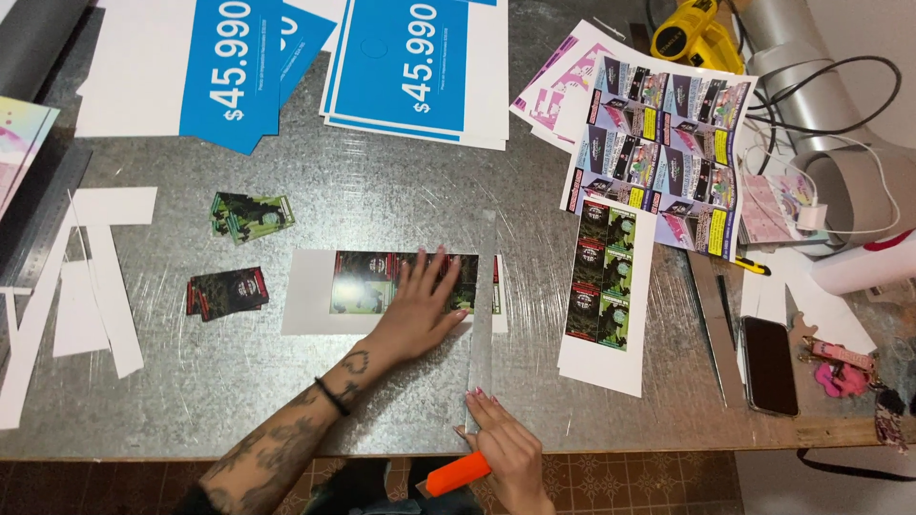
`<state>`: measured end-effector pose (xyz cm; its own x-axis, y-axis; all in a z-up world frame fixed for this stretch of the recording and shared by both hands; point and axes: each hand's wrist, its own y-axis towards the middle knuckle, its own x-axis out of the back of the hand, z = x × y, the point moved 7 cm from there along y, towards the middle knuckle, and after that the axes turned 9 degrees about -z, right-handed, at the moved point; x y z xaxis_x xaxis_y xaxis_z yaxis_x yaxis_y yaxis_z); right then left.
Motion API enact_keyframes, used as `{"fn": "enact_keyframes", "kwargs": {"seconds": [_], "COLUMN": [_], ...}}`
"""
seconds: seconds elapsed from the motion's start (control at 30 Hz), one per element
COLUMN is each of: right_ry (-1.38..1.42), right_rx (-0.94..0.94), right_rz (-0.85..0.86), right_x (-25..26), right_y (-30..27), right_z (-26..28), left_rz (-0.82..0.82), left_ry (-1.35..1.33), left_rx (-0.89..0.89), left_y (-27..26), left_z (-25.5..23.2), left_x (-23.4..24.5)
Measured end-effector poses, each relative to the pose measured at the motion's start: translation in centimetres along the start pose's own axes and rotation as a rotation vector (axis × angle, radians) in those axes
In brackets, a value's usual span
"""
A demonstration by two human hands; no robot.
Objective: The person uses a ruler and an orange utility knife to cut a printed sheet of paper into smaller rectangular pieces on a metal workbench. They align the ruler, cut along the edge, and then move the cut pieces aside.
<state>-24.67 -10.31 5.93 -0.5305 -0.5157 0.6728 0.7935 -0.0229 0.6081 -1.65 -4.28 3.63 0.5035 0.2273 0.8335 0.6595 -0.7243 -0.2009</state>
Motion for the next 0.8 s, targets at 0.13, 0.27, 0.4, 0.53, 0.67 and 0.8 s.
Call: {"fn": "enact_keyframes", "kwargs": {"seconds": [0.13,0.27,0.4,0.53,0.67,0.8], "right_ry": [0.082,0.129,0.164,0.178,0.219,0.213], "right_rx": [-0.038,0.005,-0.048,-0.017,-0.035,-0.022], "right_rz": [0.061,0.075,0.124,0.093,0.099,0.111], "right_x": [0.0,0.8,1.3,1.7,1.8,2.0], "right_y": [-0.5,-0.7,-0.9,-0.4,-0.3,-0.3], "right_z": [-1.7,-2.3,-3.0,-3.2,-3.4,-3.5], "left_rz": [-0.249,-0.45,-0.542,-0.515,-0.508,-0.535], "left_ry": [0.088,0.215,0.281,0.28,0.275,0.307], "left_rx": [-0.183,-0.315,-0.373,-0.369,-0.369,-0.378], "left_y": [5.0,4.6,4.0,4.0,4.0,3.8], "left_z": [0.5,-0.3,-1.1,-1.4,-1.3,-1.6], "left_x": [-4.6,-4.3,-3.3,-3.2,-3.4,-3.1]}}
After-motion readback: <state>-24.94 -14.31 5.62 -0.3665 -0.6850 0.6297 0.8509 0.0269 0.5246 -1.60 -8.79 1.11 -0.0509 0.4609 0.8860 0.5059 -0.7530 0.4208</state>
